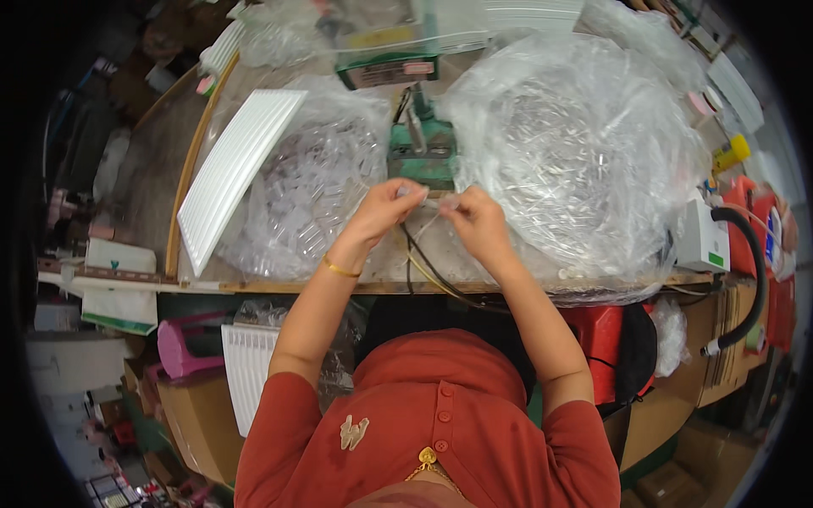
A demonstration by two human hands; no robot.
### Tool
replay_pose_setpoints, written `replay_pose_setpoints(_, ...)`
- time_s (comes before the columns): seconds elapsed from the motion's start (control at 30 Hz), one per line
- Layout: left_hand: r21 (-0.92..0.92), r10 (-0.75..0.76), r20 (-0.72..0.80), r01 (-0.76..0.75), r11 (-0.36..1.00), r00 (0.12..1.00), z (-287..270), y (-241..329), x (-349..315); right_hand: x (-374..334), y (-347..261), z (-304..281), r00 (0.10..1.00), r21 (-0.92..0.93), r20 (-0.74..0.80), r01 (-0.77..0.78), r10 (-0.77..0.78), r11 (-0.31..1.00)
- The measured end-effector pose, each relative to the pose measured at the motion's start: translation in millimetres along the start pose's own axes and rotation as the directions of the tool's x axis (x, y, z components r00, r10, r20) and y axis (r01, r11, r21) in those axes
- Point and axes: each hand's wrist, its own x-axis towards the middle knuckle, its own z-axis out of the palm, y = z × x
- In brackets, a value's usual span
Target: Picking up small plastic components and placing them into a manual heat-sealing machine to package them in plastic bags.
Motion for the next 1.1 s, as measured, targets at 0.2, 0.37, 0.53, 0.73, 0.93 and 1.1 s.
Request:
replay_pose_setpoints(0.2,-0.102,0.315,-0.307,-0.36,0.927,0.898,4,43,29,53,-7,38,0.972,0.404,-0.097,-0.156,0.212,0.901)
replay_pose_setpoints(0.37,-0.003,0.35,-0.328,-0.371,0.928,0.877,-26,66,79,99,-13,59,0.953,0.555,-0.198,-0.085,0.23,0.827)
replay_pose_setpoints(0.53,0.097,0.308,-0.179,-0.295,0.951,0.934,-34,68,83,105,1,71,0.941,0.541,-0.233,-0.086,0.247,0.836)
replay_pose_setpoints(0.73,0.385,0.52,-0.281,-0.402,0.831,0.806,-40,39,90,98,26,57,0.92,0.451,-0.308,-0.084,0.243,0.889)
replay_pose_setpoints(0.93,0.404,0.706,-0.287,-0.587,0.702,0.648,-29,33,96,70,23,26,0.924,0.548,-0.09,-0.266,0.372,0.793)
replay_pose_setpoints(1.1,0.062,0.646,-0.351,-0.671,0.739,0.678,-16,42,79,52,0,22,0.966,0.569,0.049,-0.236,0.254,0.788)
